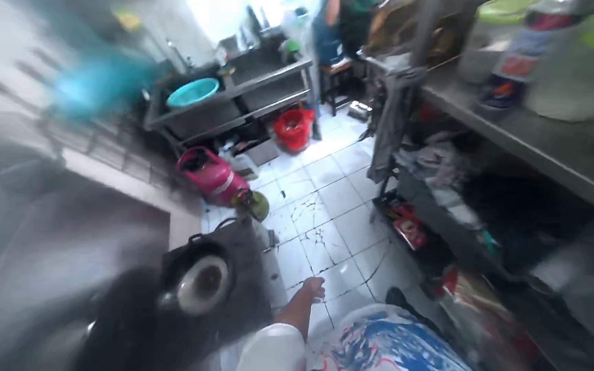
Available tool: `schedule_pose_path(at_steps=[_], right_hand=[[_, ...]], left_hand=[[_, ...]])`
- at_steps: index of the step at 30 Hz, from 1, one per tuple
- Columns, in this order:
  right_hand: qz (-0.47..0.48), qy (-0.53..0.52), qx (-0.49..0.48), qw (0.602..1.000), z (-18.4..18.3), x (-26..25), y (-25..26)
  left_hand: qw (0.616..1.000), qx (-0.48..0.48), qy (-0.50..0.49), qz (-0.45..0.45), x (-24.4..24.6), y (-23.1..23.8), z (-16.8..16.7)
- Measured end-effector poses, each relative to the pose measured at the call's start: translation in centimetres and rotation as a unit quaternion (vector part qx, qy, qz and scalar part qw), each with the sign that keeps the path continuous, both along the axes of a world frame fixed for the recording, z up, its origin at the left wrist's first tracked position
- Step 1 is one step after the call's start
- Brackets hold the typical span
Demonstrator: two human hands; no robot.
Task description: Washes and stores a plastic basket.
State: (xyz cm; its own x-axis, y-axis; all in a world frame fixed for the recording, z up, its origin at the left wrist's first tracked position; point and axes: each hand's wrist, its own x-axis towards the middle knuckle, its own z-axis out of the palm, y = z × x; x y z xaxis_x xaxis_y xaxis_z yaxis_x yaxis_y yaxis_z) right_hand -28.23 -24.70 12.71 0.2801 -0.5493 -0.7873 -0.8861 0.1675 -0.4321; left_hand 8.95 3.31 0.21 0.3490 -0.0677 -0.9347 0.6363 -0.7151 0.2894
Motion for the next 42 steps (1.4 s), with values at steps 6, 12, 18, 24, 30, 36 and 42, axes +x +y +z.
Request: schedule_pose_path(at_steps=[6, 12, 18, 24, 30, 36, 42], right_hand=[[0.126, -0.133, 0.016, 0.983, -8.4, 23.3, -9.7], [0.205, -0.143, 0.094, 0.964, -7.5, 50.1, -10.4], [0.204, -0.153, 0.102, 0.962, -4.7, 70.9, -10.8], [0.248, -0.072, 0.085, 0.962, -9.3, 83.3, -12.9], [0.398, 0.111, 0.001, 0.911, -14.5, 85.8, -20.4], [0.329, 0.188, 0.011, 0.925, -12.5, 89.5, -25.6], [0.064, 0.047, 0.028, 0.996, -11.6, 101.0, -24.7]], left_hand=[[0.993, -0.047, -0.001, 0.106, 7.3, -2.1, 1.0], [0.984, 0.012, -0.027, 0.177, 14.1, -1.3, 2.4], [0.961, 0.005, -0.115, 0.250, 22.0, -0.9, 3.7], [0.923, -0.023, -0.144, 0.356, 31.6, -1.0, 4.5], [0.921, -0.041, -0.196, 0.333, 48.3, 0.8, 4.8], [0.935, -0.055, -0.245, 0.252, 67.4, 2.4, 10.2], [0.926, -0.064, -0.304, 0.213, 82.1, 0.7, 13.2]])
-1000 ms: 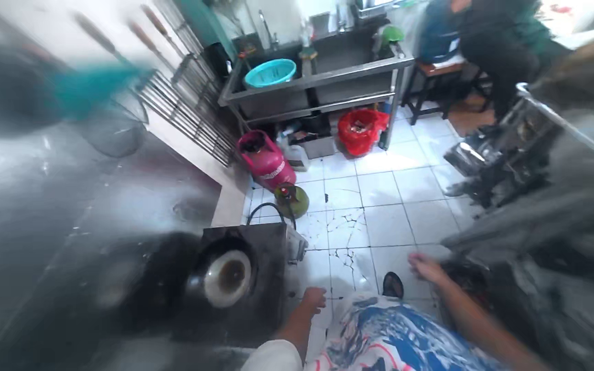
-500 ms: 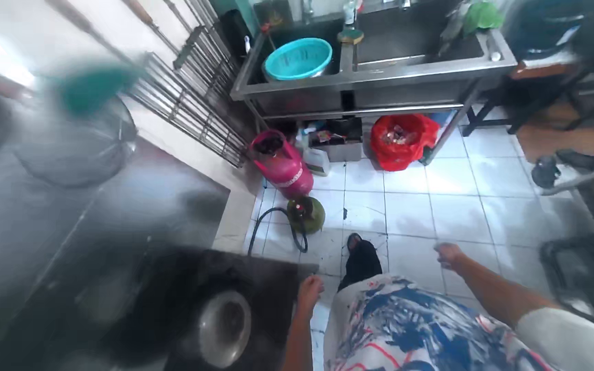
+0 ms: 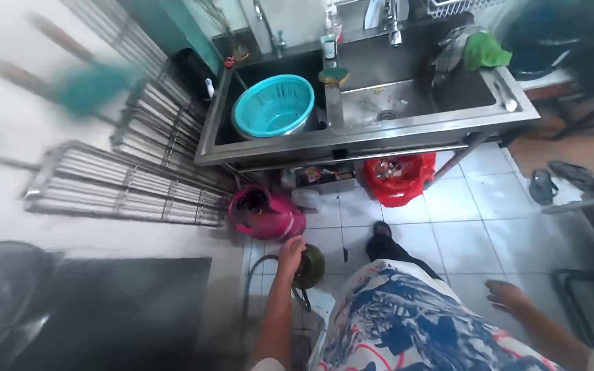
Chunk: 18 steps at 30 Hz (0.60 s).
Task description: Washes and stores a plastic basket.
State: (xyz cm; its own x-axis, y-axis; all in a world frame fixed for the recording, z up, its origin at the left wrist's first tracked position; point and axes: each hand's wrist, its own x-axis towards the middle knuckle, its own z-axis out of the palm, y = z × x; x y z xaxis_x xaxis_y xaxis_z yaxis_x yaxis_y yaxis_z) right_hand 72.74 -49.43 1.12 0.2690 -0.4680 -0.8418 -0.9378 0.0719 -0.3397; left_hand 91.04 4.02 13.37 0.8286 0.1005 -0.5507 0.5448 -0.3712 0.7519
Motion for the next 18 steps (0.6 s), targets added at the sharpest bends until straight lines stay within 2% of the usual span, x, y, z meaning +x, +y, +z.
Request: schedule_pose_path(at_steps=[2, 5, 7, 10, 13, 14, 15, 17, 18], right_hand=[[0.038, -0.018, 0.025, 0.999, 0.1, 5.9, -0.7], [0.174, -0.035, 0.110, 0.978, 2.3, 16.9, -2.6], [0.273, -0.075, 0.147, 0.948, 6.8, 25.6, -2.7], [0.403, -0.180, 0.149, 0.885, 15.0, 38.8, -1.4], [0.486, -0.231, 0.092, 0.838, 22.5, 51.4, 1.7], [0.504, -0.245, 0.067, 0.826, 23.7, 54.6, 2.8], [0.518, -0.280, 0.037, 0.807, 23.7, 57.8, 3.7], [0.526, -0.394, 0.001, 0.754, 20.7, 64.2, 4.8], [0.517, -0.427, -0.009, 0.742, 19.9, 67.0, 5.9]], left_hand=[[1.000, -0.017, -0.004, 0.013, 3.7, -1.2, -0.1], [0.998, -0.039, -0.015, 0.043, 8.6, -3.0, -0.8], [0.996, -0.046, -0.021, 0.067, 11.5, -4.0, -0.4], [0.993, -0.045, -0.022, 0.108, 15.2, -5.3, 1.4], [0.989, -0.036, -0.039, 0.136, 19.9, -6.0, 3.4], [0.988, -0.032, -0.046, 0.145, 20.9, -6.1, 4.0], [0.985, -0.031, -0.053, 0.159, 21.9, -6.3, 4.7], [0.981, -0.045, -0.066, 0.178, 24.0, -6.6, 6.0], [0.979, -0.054, -0.075, 0.184, 24.9, -6.7, 6.5]])
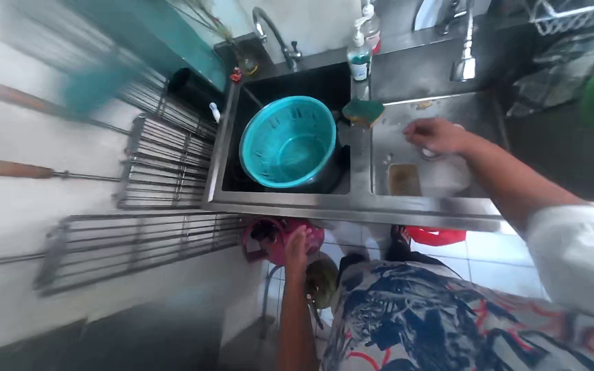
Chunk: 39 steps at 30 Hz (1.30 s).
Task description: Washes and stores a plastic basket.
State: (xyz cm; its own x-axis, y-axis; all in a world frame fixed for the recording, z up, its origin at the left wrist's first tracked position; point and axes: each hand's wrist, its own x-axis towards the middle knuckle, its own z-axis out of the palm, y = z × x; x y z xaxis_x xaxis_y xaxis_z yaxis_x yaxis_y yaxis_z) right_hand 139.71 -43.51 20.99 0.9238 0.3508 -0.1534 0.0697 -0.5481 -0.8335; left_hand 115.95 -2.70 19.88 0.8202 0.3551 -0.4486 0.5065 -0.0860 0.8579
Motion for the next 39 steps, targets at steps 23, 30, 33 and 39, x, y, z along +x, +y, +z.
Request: schedule_pose_path(at_steps=[23, 30, 33, 39], right_hand=[[-0.319, 0.230, 0.247, 0.886, -0.7, 10.6, 8.7], [-0.279, 0.426, 0.266, 0.818, -1.7, 8.5, 8.6], [-0.332, 0.441, 0.226, 0.802, -4.0, 9.3, 9.0], [-0.391, 0.356, 0.145, 0.836, -6.8, 9.9, 9.8]], left_hand=[[0.994, 0.025, -0.046, 0.095, 15.6, 7.6, -1.5], [0.994, -0.039, -0.018, 0.103, 16.7, 7.2, -0.6], [0.993, -0.042, -0.015, 0.112, 16.7, 7.3, -0.2], [0.993, -0.044, -0.015, 0.110, 16.3, 7.2, -0.4]])
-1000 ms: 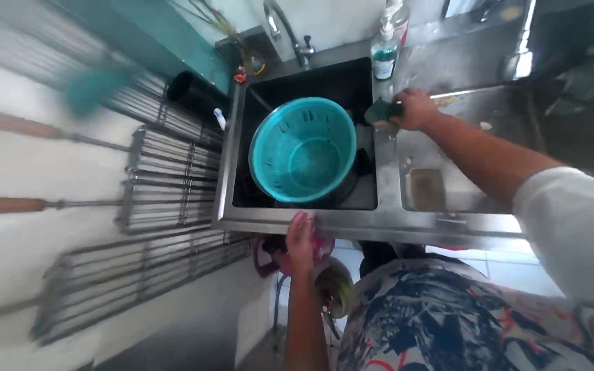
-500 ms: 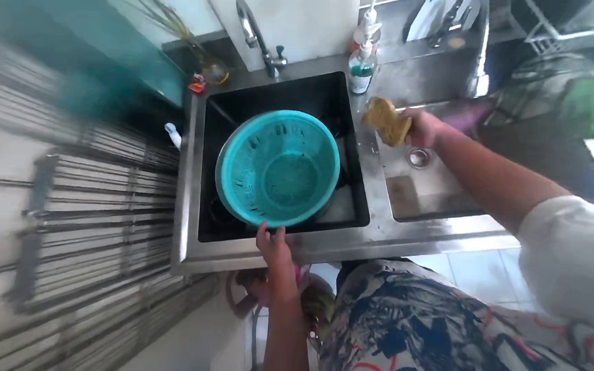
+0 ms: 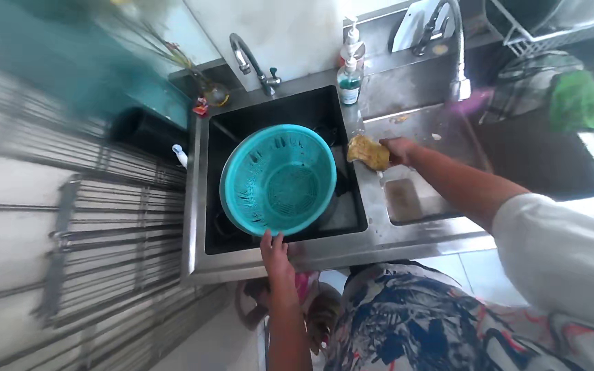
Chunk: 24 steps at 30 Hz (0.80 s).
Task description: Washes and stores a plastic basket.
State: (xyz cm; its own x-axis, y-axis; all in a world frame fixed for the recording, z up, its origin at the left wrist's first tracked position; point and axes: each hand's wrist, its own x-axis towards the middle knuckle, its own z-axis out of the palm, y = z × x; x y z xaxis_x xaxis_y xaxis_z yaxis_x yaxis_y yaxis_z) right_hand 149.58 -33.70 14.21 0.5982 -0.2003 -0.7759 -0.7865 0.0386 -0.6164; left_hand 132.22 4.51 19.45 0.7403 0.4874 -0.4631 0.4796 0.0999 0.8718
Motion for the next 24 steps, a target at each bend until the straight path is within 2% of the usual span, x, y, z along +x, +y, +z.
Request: schedule_pose_path(at_steps=[4, 6, 7, 9, 11, 14, 17, 19, 22, 24], right_hand=[[0.066, -0.010, -0.089, 0.994, -0.9, 1.0, -0.2], [0.091, -0.077, -0.167, 0.979, -0.9, 1.8, -0.7], [0.097, -0.132, -0.208, 0.964, 0.3, 2.2, -0.7], [0.110, -0.240, -0.263, 0.928, 5.1, 3.5, 0.1], [0.099, -0.341, -0.304, 0.884, 8.6, 6.4, 1.8], [0.095, -0.377, -0.361, 0.848, 11.5, 12.1, 4.8], [0.110, -0.322, -0.395, 0.853, 11.2, 15.9, 5.6], [0.135, -0.331, -0.408, 0.840, 10.3, 16.6, 5.2], [0.202, -0.436, -0.364, 0.797, 8.9, 16.0, 3.7], [0.215, -0.514, -0.328, 0.763, 7.5, 15.3, 3.3]], left_hand=[[0.998, 0.042, -0.006, -0.047, -0.9, -0.2, -0.3], [0.997, 0.054, -0.013, -0.059, -1.7, -0.1, -0.3], [0.996, 0.060, -0.021, -0.062, -2.2, -0.1, -0.3], [0.995, 0.067, -0.034, -0.061, -3.1, 0.0, -0.3], [0.995, 0.076, -0.033, -0.058, -4.2, -0.1, -0.2], [0.994, 0.091, -0.020, -0.056, -6.2, -0.4, 0.3], [0.993, 0.099, -0.017, -0.064, -8.2, -0.6, 0.8], [0.994, 0.099, -0.012, -0.054, -9.7, -0.4, 1.3], [0.996, 0.083, -0.005, -0.014, -11.9, 0.0, 2.3], [0.997, 0.076, -0.005, 0.013, -13.0, 0.2, 2.5]])
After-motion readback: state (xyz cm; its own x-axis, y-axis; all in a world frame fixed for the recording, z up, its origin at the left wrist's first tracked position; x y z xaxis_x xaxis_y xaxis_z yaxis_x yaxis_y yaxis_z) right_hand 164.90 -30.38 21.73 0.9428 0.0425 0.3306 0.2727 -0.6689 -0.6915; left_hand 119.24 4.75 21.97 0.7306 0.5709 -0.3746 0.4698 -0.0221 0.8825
